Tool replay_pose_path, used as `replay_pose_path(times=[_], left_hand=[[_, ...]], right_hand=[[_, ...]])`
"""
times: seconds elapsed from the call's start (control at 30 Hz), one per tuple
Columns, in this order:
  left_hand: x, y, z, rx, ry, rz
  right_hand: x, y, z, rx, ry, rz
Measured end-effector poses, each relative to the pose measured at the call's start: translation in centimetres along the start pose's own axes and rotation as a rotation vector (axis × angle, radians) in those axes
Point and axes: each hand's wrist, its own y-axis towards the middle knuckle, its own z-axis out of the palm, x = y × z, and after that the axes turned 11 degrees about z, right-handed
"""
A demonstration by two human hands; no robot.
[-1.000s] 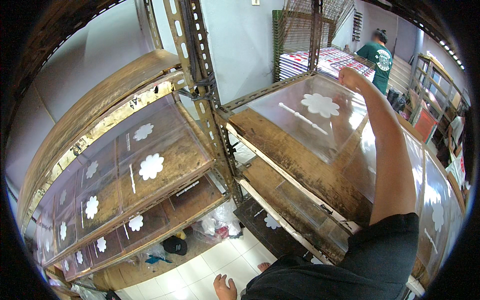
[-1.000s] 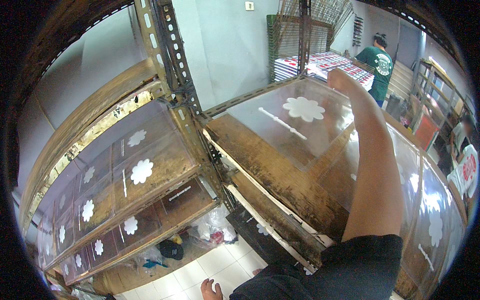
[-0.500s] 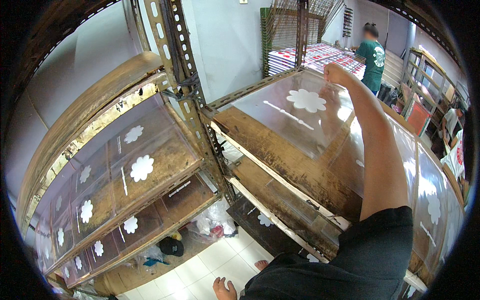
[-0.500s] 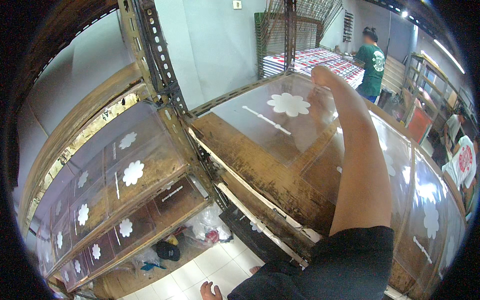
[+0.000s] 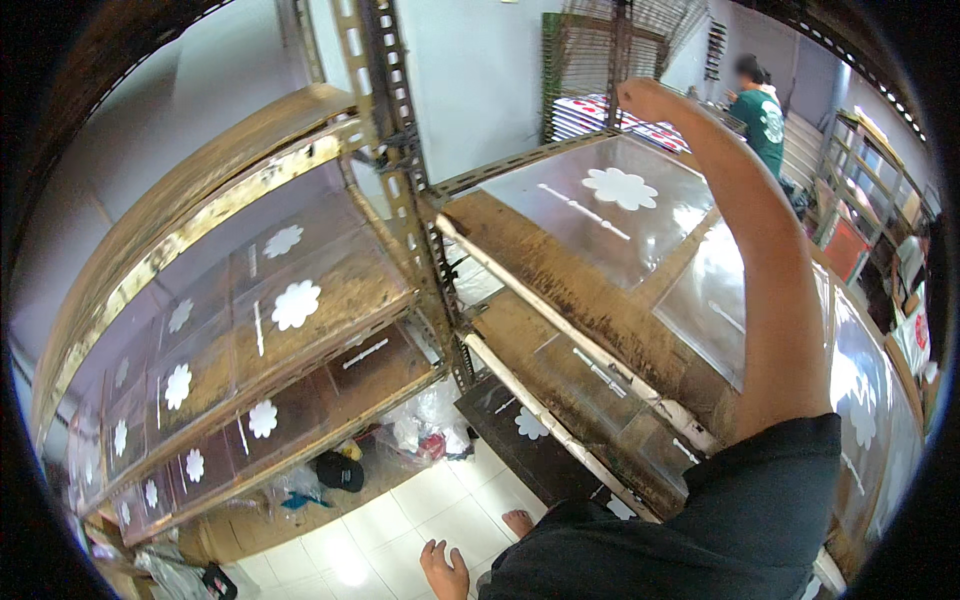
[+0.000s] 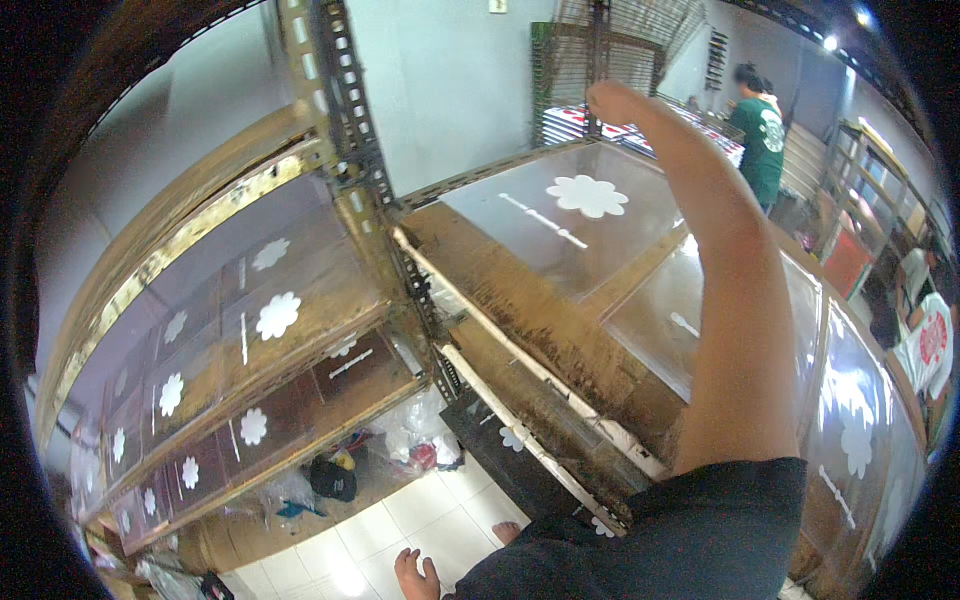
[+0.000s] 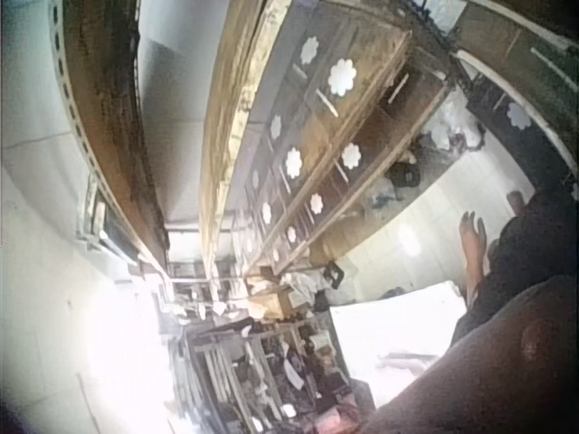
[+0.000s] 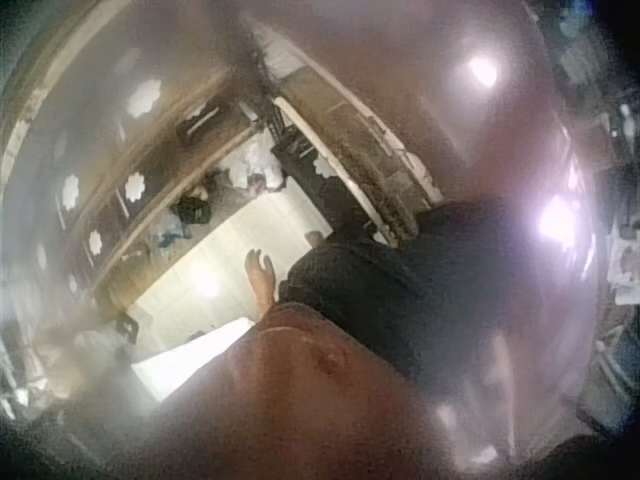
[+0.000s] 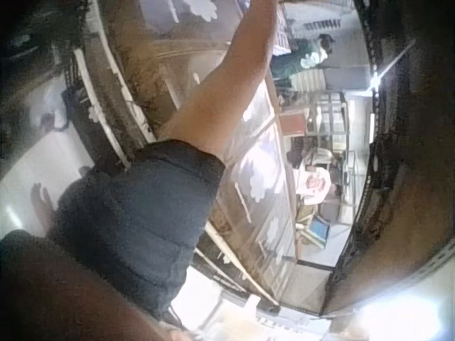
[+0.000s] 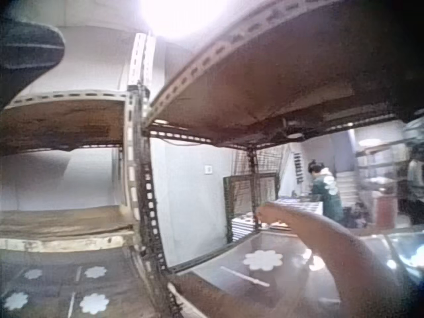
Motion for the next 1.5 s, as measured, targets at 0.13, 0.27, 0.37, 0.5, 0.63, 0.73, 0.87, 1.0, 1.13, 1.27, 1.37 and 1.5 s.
replay_pose_path(times=[0.13,0.27,0.37,0.5,0.63,0.73,0.87,1.0,1.13,1.27,1.37,1.5], left_hand=[[-1.0,-1.4,-1.5,-0.019,-0.086,-0.083],[-5.8,-3.4,-6.3,-0.183,-0.019,-0.040],[-7.5,-7.7,-8.0,-0.321,-0.002,-0.054],[-9.4,-15.6,-10.7,-0.463,0.097,-0.118],[-11.9,-26.0,-12.9,-0.626,0.177,-0.366],[-13.7,-32.1,-13.6,-0.770,0.240,-0.502],[-16.9,-39.0,-15.0,-0.917,0.390,-0.677],[-18.5,-44.0,-18.7,-1.002,0.771,-0.874],[-17.3,-48.4,-24.8,-0.774,1.216,-1.151],[-12.8,-52.9,-26.9,-0.549,1.290,-1.189],[-10.1,-53.8,-26.3,-0.474,1.193,-1.087],[-12.6,-47.8,-24.0,-0.441,1.129,-0.950]], right_hand=[[10.7,-0.4,-7.4,-0.029,0.200,-0.331],[23.5,-9.0,-15.1,0.022,0.262,-0.583],[33.7,-16.9,-17.5,-0.160,0.292,-0.928],[46.0,-33.3,-21.3,-0.122,0.468,-1.437],[53.4,-48.0,-22.3,0.250,0.801,-1.770],[55.1,-52.5,-17.9,0.612,1.169,-1.646],[56.1,-60.8,-8.7,1.149,1.623,-1.105],[54.5,-69.3,-4.5,1.419,1.505,-1.038],[53.1,-71.9,-3.3,1.529,1.381,-1.110],[52.2,-72.8,-3.8,1.568,1.331,-1.095],[51.2,-74.3,-3.5,1.624,1.300,-1.074],[49.9,-76.9,-4.4,1.845,1.265,-1.113]])
